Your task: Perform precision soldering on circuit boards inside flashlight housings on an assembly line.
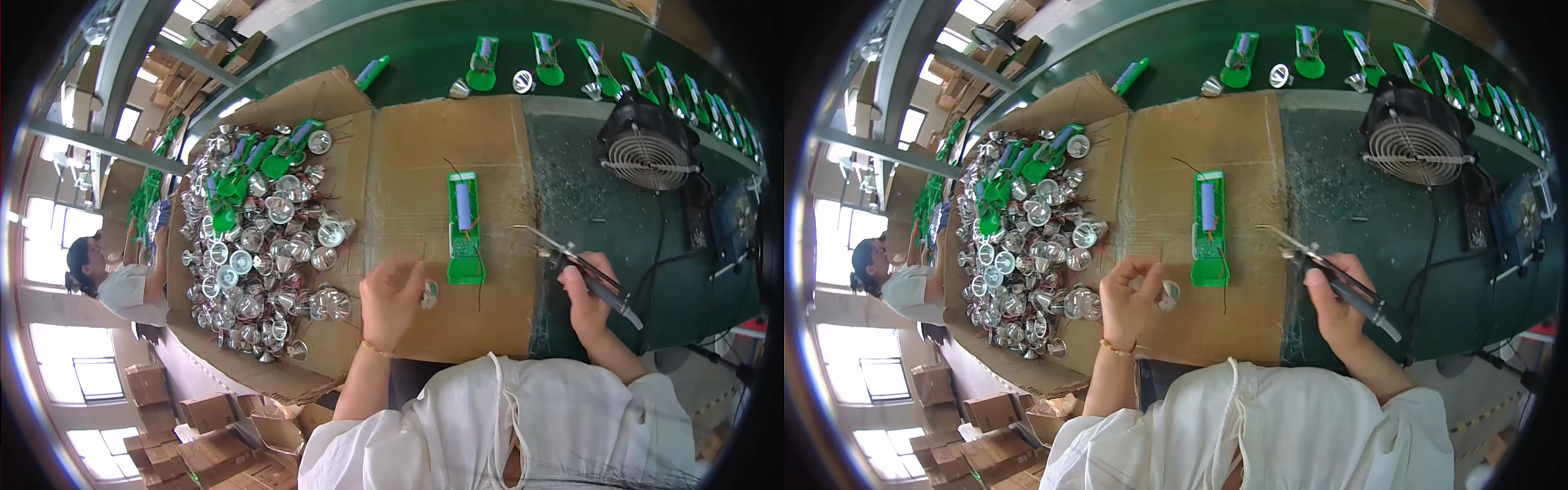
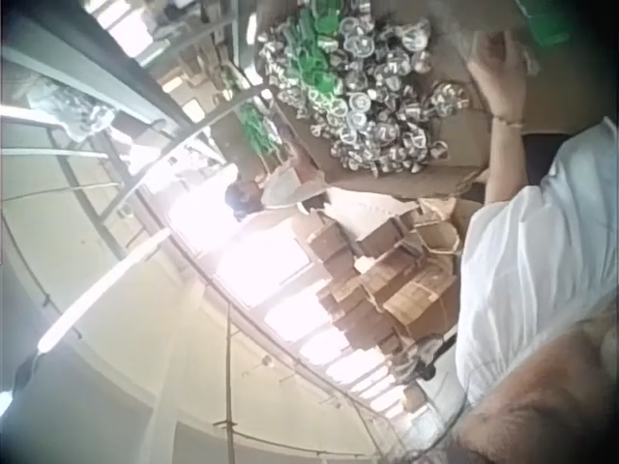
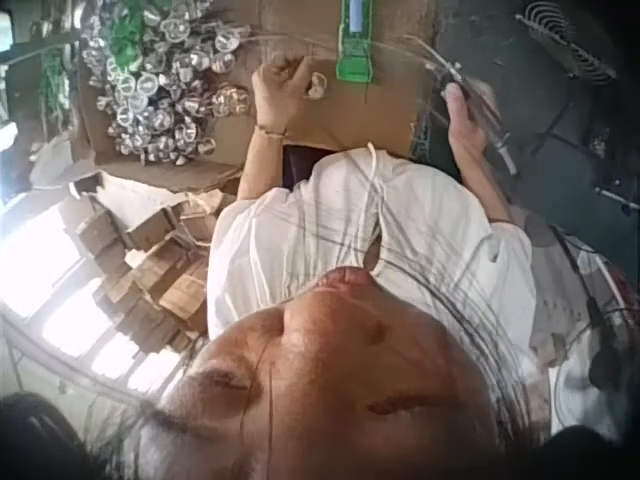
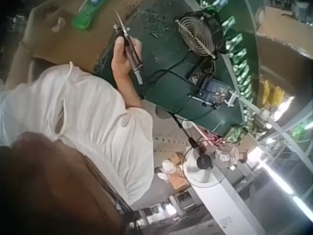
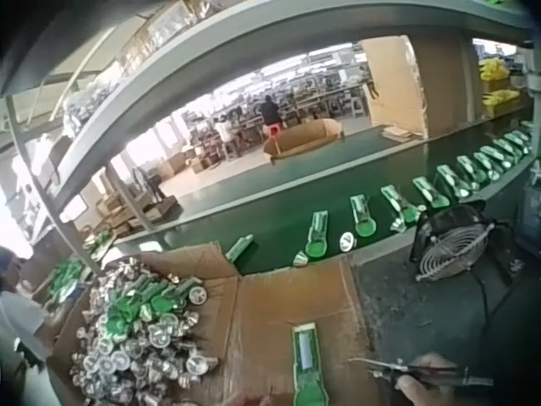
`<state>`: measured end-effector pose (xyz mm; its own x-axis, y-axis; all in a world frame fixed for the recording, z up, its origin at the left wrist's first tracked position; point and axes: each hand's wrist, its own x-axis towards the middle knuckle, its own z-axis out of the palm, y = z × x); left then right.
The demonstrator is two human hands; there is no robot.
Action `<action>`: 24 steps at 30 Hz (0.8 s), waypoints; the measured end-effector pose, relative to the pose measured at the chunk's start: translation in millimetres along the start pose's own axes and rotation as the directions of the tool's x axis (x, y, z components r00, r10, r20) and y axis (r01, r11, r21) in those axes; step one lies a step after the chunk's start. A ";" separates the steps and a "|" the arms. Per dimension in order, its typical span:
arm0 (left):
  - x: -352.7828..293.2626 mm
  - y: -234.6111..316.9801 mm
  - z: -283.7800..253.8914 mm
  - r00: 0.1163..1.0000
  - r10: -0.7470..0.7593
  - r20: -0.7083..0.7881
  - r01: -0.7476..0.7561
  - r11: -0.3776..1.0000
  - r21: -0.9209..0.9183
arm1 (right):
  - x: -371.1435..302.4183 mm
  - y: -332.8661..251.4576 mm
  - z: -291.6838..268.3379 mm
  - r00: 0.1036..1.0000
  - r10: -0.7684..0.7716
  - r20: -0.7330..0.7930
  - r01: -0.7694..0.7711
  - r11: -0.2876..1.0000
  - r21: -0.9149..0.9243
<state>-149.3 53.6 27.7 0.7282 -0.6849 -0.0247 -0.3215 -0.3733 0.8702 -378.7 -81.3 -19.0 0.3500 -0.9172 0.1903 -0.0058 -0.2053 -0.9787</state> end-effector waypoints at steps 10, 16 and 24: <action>0.1 -17.6 33.8 0.990 0.094 0.110 -0.099 0.994 0.036 | 1.4 -11.1 39.4 0.985 -0.046 0.163 0.039 0.998 0.050; 2.6 -16.8 33.6 0.989 0.057 0.138 -0.062 0.998 0.030 | 0.4 -11.3 45.0 0.988 0.028 0.153 -0.042 0.995 0.089; 5.2 -15.2 32.7 0.986 0.002 0.165 0.000 1.000 -0.015 | -2.0 -6.2 46.4 0.984 0.088 0.156 -0.111 0.983 0.148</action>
<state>-160.4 35.3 -1.8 0.6176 -0.7796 -0.1039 -0.3124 -0.3644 0.8773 -335.9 -62.3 -16.8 0.4903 -0.8669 0.0895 0.0945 -0.0492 -0.9943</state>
